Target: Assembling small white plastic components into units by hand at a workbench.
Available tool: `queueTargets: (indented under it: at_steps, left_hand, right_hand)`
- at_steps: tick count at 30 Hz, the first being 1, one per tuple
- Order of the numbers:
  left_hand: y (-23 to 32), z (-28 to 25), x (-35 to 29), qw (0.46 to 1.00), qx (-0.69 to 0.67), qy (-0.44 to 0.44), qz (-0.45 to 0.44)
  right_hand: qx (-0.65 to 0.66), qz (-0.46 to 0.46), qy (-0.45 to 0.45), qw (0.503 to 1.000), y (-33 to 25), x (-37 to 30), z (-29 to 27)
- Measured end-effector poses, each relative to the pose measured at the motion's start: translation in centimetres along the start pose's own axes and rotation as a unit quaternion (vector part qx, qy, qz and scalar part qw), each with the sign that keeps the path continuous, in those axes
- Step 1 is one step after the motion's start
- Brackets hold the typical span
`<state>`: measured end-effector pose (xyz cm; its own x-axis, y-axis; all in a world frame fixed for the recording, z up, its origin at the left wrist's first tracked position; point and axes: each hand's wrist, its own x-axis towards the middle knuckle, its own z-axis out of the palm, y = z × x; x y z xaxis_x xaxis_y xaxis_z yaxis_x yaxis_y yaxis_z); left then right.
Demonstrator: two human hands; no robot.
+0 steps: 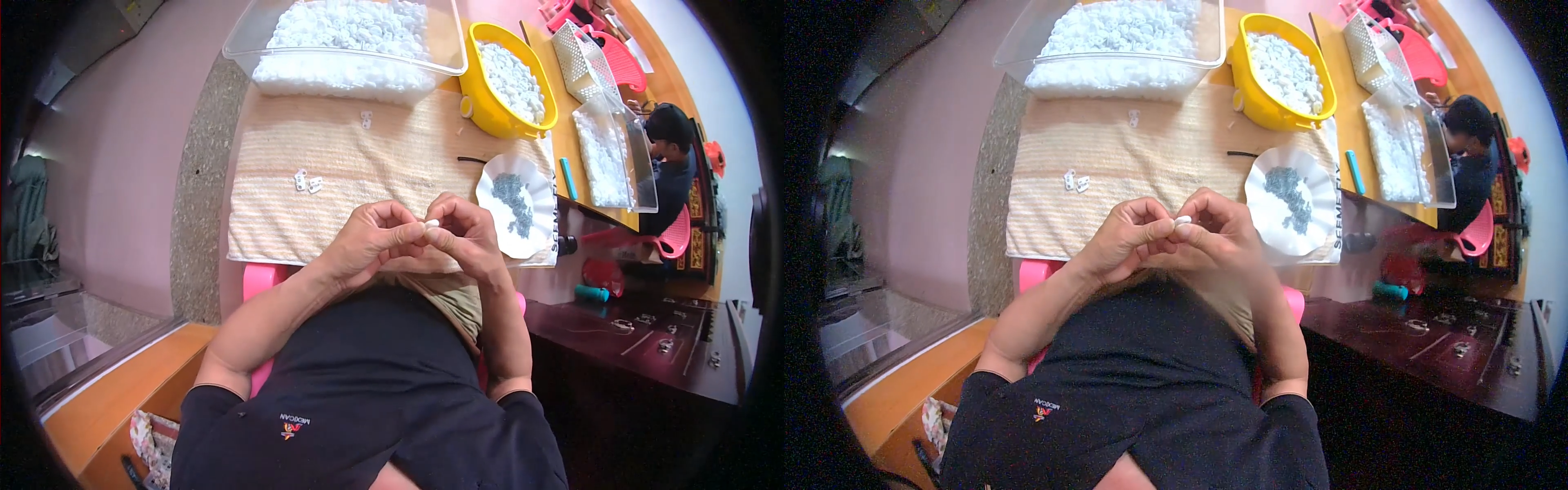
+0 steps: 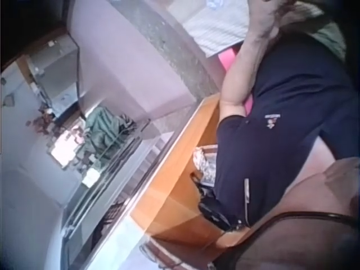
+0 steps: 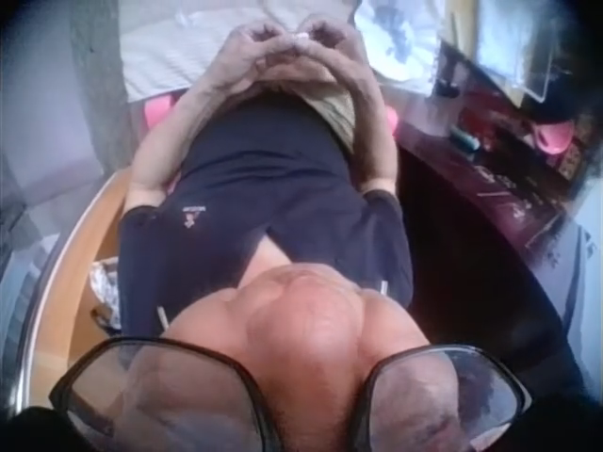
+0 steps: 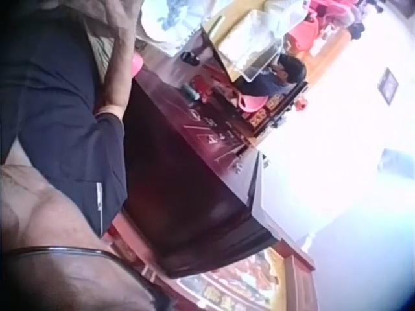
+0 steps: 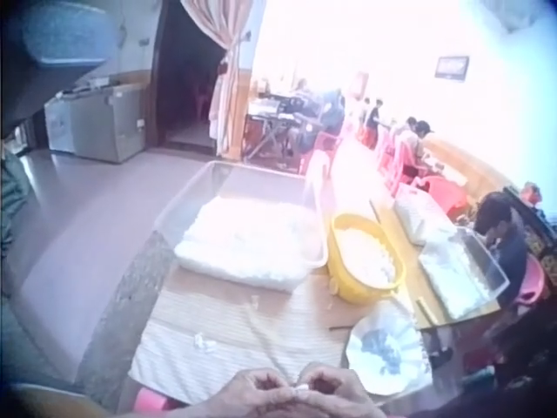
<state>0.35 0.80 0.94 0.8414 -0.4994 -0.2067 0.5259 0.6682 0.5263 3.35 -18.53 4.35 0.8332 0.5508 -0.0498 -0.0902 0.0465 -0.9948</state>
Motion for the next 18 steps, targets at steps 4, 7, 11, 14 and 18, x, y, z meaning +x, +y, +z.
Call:
queueTargets:
  at_steps: [4,7,11,14,18]
  left_hand:
    - [-0.4,0.1,0.0,1.000,0.008,0.019,0.009]
    - [-0.4,0.2,0.0,1.000,0.007,0.019,0.013]
    - [-0.6,-0.2,0.1,1.000,0.008,0.016,0.013]
    - [-0.5,-0.3,0.3,1.000,0.016,0.011,0.018]
    - [-0.2,-0.3,0.2,0.999,0.009,0.017,0.027]
  right_hand:
    - [-0.122,-0.019,0.139,0.983,-1.0,0.7,-2.0]
    - [-0.169,-0.129,0.230,0.950,-3.9,2.5,-4.3]
    - [-0.308,-0.173,0.335,0.874,-7.4,6.9,-9.5]
    - [-0.305,-0.202,0.358,0.859,-7.3,9.0,-12.8]
    - [-0.341,-0.201,0.371,0.840,-6.7,8.1,-12.5]
